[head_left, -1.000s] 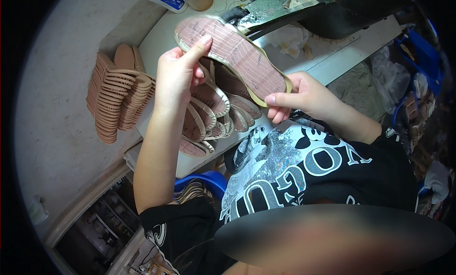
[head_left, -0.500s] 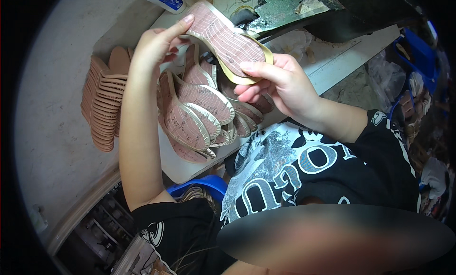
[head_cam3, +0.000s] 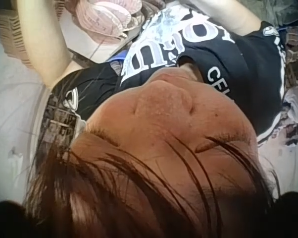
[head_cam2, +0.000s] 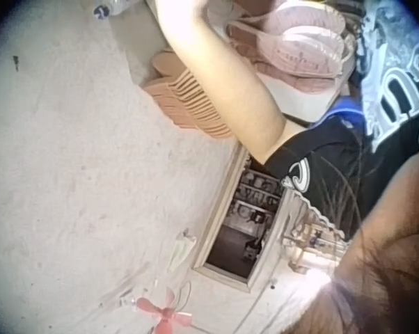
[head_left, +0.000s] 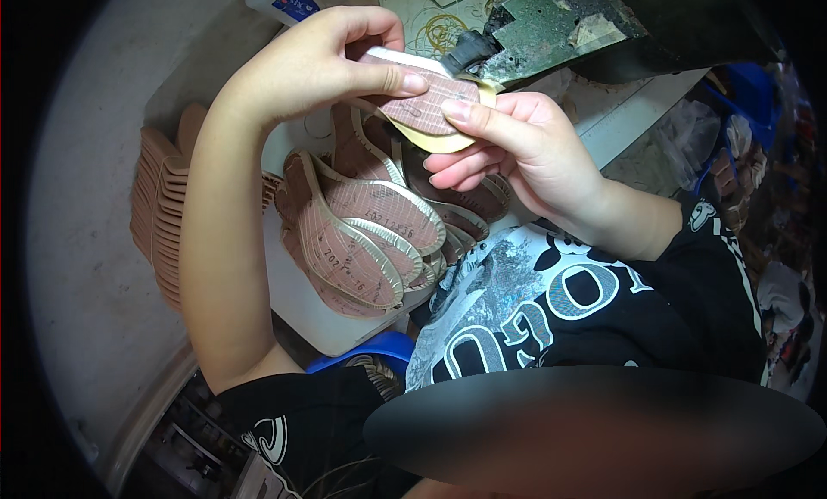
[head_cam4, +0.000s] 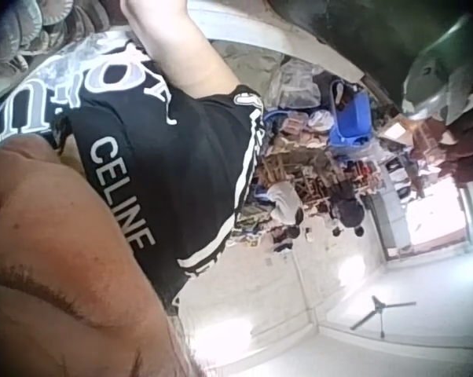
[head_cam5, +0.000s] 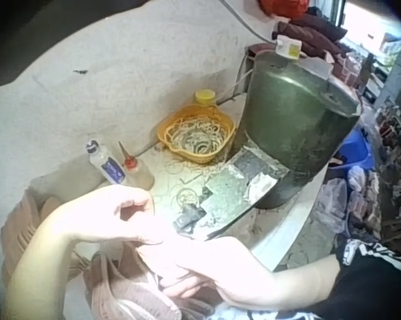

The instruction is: Assembling shoe insoles and soles at a workstation in a factory.

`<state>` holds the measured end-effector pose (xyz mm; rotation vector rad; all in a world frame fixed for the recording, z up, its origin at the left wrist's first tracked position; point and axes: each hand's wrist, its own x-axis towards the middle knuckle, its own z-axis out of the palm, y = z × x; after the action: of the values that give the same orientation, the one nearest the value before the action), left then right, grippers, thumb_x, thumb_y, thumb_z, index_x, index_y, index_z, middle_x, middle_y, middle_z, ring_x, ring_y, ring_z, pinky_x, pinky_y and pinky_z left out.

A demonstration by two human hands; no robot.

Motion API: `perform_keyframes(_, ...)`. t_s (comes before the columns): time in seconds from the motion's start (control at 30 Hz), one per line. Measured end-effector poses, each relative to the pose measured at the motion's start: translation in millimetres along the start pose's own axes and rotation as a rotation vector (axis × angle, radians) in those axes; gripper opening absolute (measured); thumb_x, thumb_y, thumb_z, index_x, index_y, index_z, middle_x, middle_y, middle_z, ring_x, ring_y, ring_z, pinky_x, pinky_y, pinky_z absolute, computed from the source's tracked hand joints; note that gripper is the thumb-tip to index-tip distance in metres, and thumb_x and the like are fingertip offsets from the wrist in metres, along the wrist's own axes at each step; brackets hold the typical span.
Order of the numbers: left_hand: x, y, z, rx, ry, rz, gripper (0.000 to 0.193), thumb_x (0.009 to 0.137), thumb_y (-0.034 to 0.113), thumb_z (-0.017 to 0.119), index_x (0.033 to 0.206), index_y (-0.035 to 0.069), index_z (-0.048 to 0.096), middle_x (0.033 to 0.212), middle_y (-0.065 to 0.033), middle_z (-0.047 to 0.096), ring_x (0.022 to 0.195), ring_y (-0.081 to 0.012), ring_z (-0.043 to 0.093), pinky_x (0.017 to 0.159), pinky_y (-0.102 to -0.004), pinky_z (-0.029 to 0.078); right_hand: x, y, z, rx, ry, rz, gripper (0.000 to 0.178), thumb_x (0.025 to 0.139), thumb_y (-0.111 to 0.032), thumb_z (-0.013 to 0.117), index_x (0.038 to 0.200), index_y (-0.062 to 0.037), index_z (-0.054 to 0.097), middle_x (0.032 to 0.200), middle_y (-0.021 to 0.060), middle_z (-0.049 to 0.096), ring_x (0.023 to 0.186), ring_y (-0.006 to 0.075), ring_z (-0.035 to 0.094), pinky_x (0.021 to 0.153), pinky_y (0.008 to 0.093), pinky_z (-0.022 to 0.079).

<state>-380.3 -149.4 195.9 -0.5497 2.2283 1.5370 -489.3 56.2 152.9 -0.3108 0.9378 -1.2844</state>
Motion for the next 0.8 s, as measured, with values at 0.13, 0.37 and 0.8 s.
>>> perform_keyframes(0.13, -8.6, 4.6, 11.3, -0.034, 0.090, -0.032, 0.026, 0.081, 0.023, 0.071, 0.088, 0.005, 0.054, 0.076, 0.0018, 0.053, 0.071, -0.0042, 0.051, 0.060, -0.0192, 0.045, 0.9, -1.6, -4.4, -0.026, -0.019, 0.018, 0.037, 0.093, -0.030, 0.056, 0.099, 0.0066, 0.061, 0.089, 0.0168, 0.068, 0.077, 0.0202, 0.069, 0.067, 0.0240, 0.055)
perform_keyframes(0.37, -20.2, 4.2, 38.1, -0.209, 0.255, -0.152, 0.020, 0.088, 0.020, 0.064, 0.086, 0.004, 0.053, 0.074, 0.0024, 0.054, 0.066, -0.0029, 0.048, 0.057, -0.0175, 0.039, 9.4, -4.5, -11.2, -0.029, -0.032, 0.006, 0.039, 0.094, -0.031, 0.052, 0.102, 0.0061, 0.061, 0.090, 0.0166, 0.068, 0.077, 0.0209, 0.069, 0.064, 0.0245, 0.056)
perform_keyframes(0.8, -26.6, -3.8, 56.6, -0.241, 0.399, -0.320, 0.030, 0.090, 0.030, 0.061, 0.088, 0.001, 0.061, 0.072, -0.0003, 0.059, 0.061, -0.0044, 0.050, 0.054, -0.0208, 0.040, 29.0, -11.5, -6.8, -0.104, -0.084, 0.029, 0.035, 0.091, -0.029, 0.054, 0.098, 0.0047, 0.061, 0.086, 0.0156, 0.066, 0.074, 0.0186, 0.069, 0.062, 0.0242, 0.057)
